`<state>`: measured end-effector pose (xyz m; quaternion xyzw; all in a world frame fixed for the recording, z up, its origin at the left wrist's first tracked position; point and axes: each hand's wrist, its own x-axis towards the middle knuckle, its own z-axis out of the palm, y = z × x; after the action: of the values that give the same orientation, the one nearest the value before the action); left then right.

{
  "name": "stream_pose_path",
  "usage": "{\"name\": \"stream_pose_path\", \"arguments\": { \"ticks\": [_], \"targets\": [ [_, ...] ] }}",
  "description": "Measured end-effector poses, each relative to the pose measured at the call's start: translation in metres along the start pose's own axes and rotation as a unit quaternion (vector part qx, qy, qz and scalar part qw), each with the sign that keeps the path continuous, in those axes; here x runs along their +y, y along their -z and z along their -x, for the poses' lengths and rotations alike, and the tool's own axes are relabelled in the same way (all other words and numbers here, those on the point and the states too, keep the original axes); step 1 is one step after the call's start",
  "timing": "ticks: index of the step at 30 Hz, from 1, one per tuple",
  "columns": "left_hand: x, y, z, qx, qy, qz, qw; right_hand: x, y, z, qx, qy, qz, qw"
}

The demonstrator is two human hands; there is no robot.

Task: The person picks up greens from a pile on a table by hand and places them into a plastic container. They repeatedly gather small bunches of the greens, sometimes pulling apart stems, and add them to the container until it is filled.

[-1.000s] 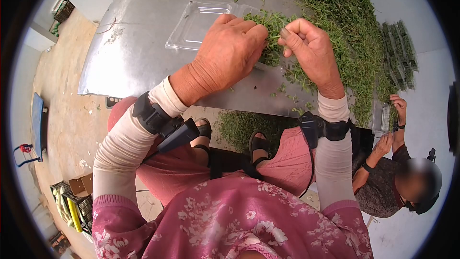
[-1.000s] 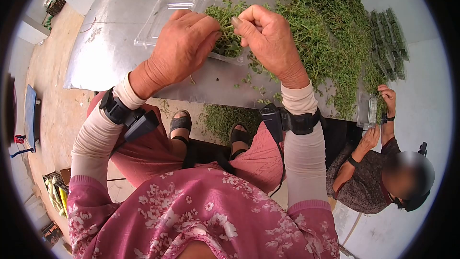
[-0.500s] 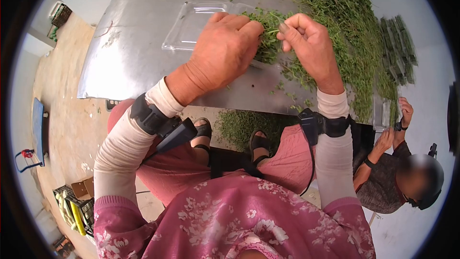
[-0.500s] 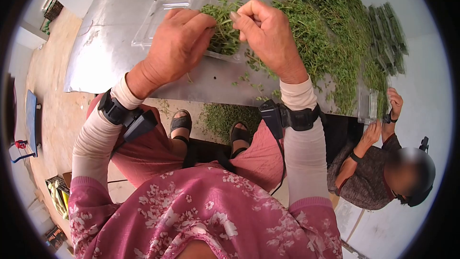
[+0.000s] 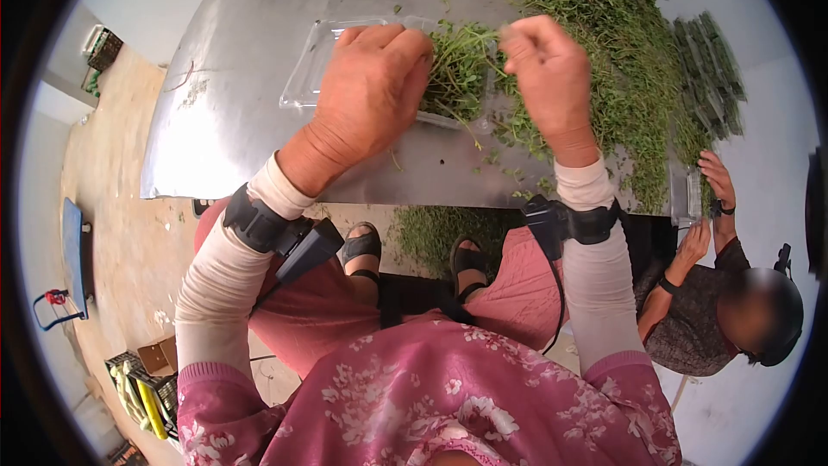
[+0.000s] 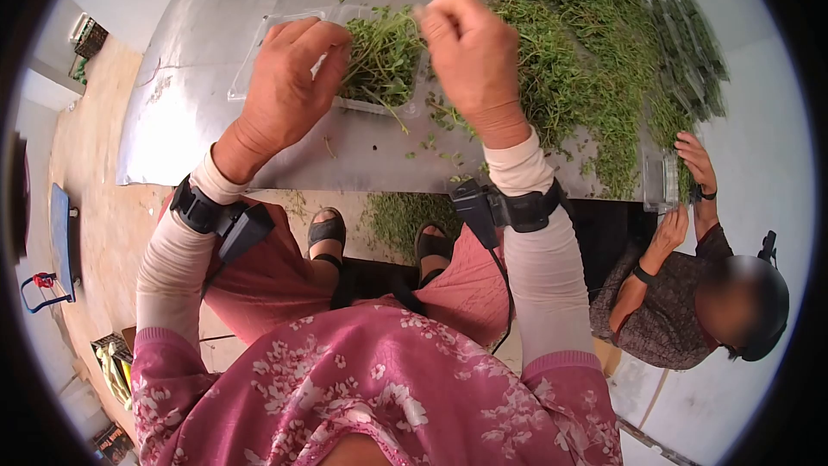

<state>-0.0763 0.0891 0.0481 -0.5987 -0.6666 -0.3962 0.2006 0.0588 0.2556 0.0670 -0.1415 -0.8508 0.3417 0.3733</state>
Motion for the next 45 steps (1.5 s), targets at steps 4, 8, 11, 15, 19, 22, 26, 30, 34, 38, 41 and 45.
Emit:
{"name": "stream_pose_path", "arguments": {
  "ticks": [4, 8, 11, 15, 19, 22, 26, 30, 34, 38, 41, 45],
  "targets": [
    [-0.003, 0.001, -0.001, 0.011, 0.030, 0.008, 0.999, -0.016, -0.003, 0.006, -0.117, 0.019, 0.029, 0.992],
    [-0.004, 0.002, -0.001, -0.005, 0.058, 0.017, 0.998, -0.011, 0.002, 0.005, -0.177, -0.016, 0.006, 0.984],
    [-0.004, 0.000, 0.001, -0.022, 0.060, 0.014, 0.998, -0.010, 0.007, 0.002, -0.173, -0.050, -0.024, 0.983],
    [0.000, 0.002, 0.002, -0.061, 0.033, 0.018, 0.997, -0.003, 0.013, -0.002, -0.123, -0.065, -0.076, 0.987],
    [0.009, 0.010, -0.001, -0.134, -0.021, 0.057, 0.989, -0.003, 0.018, -0.004, -0.100, -0.074, -0.075, 0.989],
    [0.018, 0.006, 0.004, -0.164, -0.061, 0.056, 0.983, -0.004, 0.017, -0.004, -0.094, -0.070, -0.073, 0.990],
    [0.025, -0.002, 0.007, -0.175, -0.074, 0.035, 0.981, -0.004, 0.015, -0.002, -0.097, -0.061, -0.067, 0.991],
    [0.026, -0.009, 0.009, -0.160, -0.094, 0.029, 0.982, -0.006, 0.014, -0.001, -0.099, -0.066, -0.062, 0.991],
    [0.027, -0.012, 0.014, -0.157, -0.097, 0.024, 0.982, -0.007, 0.013, -0.001, -0.102, -0.064, -0.060, 0.991],
    [0.028, -0.011, 0.014, -0.159, -0.092, 0.027, 0.983, -0.009, 0.011, 0.001, -0.099, -0.064, -0.057, 0.991],
    [0.028, -0.010, 0.015, -0.157, -0.102, 0.033, 0.982, -0.009, 0.008, 0.002, -0.098, -0.060, -0.057, 0.992],
    [0.027, -0.008, 0.017, -0.165, -0.105, 0.034, 0.980, -0.009, 0.007, 0.004, -0.102, -0.059, -0.061, 0.991]
  ]
}}
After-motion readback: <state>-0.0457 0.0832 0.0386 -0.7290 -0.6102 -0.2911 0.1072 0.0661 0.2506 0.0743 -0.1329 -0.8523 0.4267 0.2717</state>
